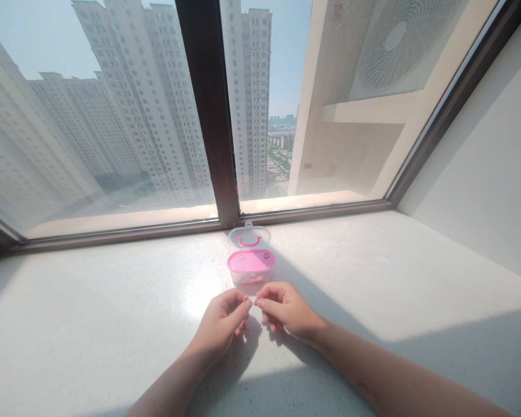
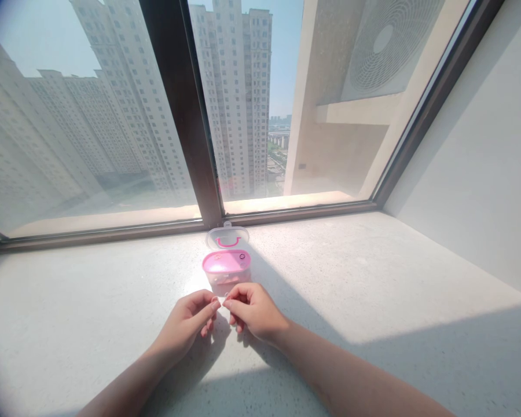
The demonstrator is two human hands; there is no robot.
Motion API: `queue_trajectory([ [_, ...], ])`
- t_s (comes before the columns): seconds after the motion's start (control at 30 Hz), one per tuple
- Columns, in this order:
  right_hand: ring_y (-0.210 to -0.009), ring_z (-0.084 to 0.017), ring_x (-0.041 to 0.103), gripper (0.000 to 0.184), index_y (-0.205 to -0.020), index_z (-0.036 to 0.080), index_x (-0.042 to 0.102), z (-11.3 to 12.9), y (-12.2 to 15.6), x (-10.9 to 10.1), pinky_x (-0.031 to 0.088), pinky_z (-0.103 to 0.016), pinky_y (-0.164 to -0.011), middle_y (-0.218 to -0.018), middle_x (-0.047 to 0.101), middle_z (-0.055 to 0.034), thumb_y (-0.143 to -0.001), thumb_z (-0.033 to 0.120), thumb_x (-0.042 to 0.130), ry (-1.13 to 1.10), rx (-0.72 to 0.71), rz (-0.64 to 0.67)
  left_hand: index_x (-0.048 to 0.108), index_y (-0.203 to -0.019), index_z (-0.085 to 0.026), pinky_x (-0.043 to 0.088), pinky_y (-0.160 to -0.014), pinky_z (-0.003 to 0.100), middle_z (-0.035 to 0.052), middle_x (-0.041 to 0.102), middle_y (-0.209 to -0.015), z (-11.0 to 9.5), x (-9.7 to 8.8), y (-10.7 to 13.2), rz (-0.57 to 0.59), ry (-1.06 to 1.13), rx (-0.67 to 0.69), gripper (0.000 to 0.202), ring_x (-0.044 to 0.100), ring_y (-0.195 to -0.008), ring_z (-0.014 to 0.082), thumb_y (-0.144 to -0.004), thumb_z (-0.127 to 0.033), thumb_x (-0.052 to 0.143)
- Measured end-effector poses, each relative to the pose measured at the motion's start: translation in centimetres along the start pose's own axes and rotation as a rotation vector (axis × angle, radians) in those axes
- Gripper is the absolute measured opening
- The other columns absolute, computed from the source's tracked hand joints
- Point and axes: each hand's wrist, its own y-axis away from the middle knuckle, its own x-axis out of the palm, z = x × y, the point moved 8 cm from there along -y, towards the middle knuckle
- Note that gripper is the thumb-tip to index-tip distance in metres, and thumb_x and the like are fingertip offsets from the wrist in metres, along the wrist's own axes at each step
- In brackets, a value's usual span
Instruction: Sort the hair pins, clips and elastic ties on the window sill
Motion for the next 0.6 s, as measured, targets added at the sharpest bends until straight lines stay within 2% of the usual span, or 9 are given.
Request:
queue_trajectory([
  [0.33, -0.037, -0.006, 0.048, 0.03, -0.075, 0.015, 0.056, -0.3, -0.1, -0.17, 0.032, -0.016, -0.036, -0.052, 0.057, 0.0026, -0.076, 0.043, 0.067, -0.023, 0.019, -0.007, 0.059, -0.072, -0.014, 0.038, -0.045, 0.02, -0.0021, 0.054, -0.052, 0.14, 0.21, 0.0, 0.022, 0.035, -0.031, 0.033, 0.047, -0.043, 0.0085, -0.081, -0.046, 0.062],
  [0.6, -0.036, -0.006, 0.045, 0.028, -0.072, 0.015, 0.055, -0.14, -0.14, -0.32, 0.035, -0.017, -0.038, -0.049, 0.055, 0.0043, -0.077, 0.04, 0.066, -0.022, -0.003, -0.022, 0.059, -0.071, -0.014, 0.038, -0.046, 0.021, -0.002, 0.054, -0.053, 0.07, 0.3, 0.02, 0.029, 0.021, -0.038, 0.032, 0.047, -0.044, 0.0091, -0.081, -0.045, 0.061],
])
